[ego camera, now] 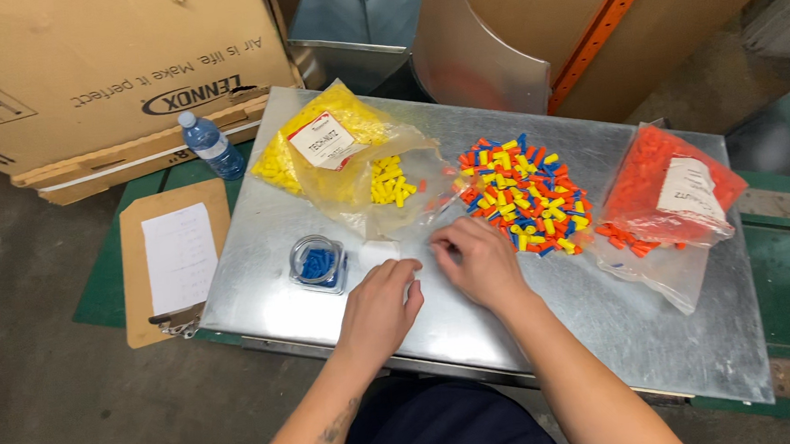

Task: The person sorts a mixed pile of small plastic parts by color on a metal table. They pick up blue, yellow, and orange pieces one by one and place them into separate clear plastic bags or a small container.

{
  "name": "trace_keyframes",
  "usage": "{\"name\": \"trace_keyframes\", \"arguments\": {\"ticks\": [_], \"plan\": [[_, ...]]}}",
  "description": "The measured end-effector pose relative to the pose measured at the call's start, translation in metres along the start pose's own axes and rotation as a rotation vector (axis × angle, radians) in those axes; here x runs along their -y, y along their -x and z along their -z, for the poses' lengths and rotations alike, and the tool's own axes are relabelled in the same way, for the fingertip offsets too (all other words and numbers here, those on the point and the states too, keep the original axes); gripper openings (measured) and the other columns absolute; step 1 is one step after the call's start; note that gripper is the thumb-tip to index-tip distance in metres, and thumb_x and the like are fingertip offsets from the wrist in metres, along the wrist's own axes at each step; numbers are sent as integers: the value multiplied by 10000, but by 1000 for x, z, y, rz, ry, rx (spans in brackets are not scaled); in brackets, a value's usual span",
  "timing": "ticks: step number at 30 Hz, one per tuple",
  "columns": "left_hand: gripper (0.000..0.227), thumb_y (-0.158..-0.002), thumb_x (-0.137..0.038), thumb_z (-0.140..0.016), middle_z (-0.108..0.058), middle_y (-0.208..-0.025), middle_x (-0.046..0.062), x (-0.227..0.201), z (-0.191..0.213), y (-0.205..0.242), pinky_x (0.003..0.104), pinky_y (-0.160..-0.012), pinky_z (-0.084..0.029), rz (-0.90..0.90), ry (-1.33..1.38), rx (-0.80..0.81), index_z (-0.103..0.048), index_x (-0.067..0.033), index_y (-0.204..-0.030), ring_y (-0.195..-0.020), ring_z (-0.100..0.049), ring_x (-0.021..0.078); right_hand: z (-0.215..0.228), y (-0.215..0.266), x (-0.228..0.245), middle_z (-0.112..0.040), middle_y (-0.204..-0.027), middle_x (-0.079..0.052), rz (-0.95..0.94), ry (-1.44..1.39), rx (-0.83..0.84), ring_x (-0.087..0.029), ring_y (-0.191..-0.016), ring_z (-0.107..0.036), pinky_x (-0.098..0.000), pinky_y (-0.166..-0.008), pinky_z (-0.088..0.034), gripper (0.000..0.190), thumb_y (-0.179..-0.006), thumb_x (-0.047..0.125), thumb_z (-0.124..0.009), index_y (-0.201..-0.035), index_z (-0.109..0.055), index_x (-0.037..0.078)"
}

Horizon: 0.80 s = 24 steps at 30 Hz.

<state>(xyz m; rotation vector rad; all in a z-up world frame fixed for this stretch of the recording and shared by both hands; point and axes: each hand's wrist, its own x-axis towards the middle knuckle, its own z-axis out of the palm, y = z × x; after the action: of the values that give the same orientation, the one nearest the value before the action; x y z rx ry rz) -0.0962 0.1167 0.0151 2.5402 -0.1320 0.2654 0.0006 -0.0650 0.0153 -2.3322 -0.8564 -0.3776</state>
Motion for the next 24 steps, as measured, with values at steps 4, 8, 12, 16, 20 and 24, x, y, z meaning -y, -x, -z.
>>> {"name": "trace_keyframes", "arguments": {"ticks": [4,8,12,16,20,24], "plan": [[381,-961,-122,-627,-719,-1124,169,-18,-11,-50,454,-864,-609,-22,1,197,-659,-80,-1339,-1040,-731,341,12,16,-36,-699,-978,-23,-209,215,270,-236,-1013,-694,-376,-914,-557,209,-900,247,-760,-1101,-762,189],[413,-983,-17,-607,-679,-1285,270,-43,-6,-95,472,-921,-603,11,-74,216,-626,19,-1395,-1091,-733,374,12,31,-48,-681,-958,-51,-221,248,305,-259,-1006,-692,-375,-906,-553,124,-949,227,-728,-1038,-765,149],[272,-948,-155,-697,-682,-1078,206,-12,-60,-125,500,-830,-623,50,-196,124,-694,0,-1171,-983,-746,393,8,39,-52,-673,-968,-40,-173,228,256,-258,-1016,-688,-381,-885,-559,109,-961,256,-715,-1025,-742,172],[161,-953,-137,-705,-697,-956,151,0,-79,-131,411,-779,-634,73,-287,131,-729,-35,-1074,-910,-762,313,3,24,-41,-654,-956,-54,-174,210,197,-260,-1007,-682,-376,-873,-561,118,-979,263,-687,-1029,-730,165],[170,-943,-144,-721,-722,-963,186,-21,-52,-119,443,-774,-637,77,-266,140,-745,-4,-1035,-901,-768,350,-16,18,-47,-638,-940,-44,-185,188,175,-252,-986,-673,-366,-841,-555,96,-972,217,-674,-1013,-729,151],[145,-939,-187,-702,-652,-931,116,-45,-8,-92,451,-753,-635,97,-166,58,-706,-59,-1008,-856,-765,348,-33,21,-53,-638,-919,-48,-171,233,148,-246,-998,-674,-366,-853,-551,79,-952,212,-679,-978,-720,150]]}}
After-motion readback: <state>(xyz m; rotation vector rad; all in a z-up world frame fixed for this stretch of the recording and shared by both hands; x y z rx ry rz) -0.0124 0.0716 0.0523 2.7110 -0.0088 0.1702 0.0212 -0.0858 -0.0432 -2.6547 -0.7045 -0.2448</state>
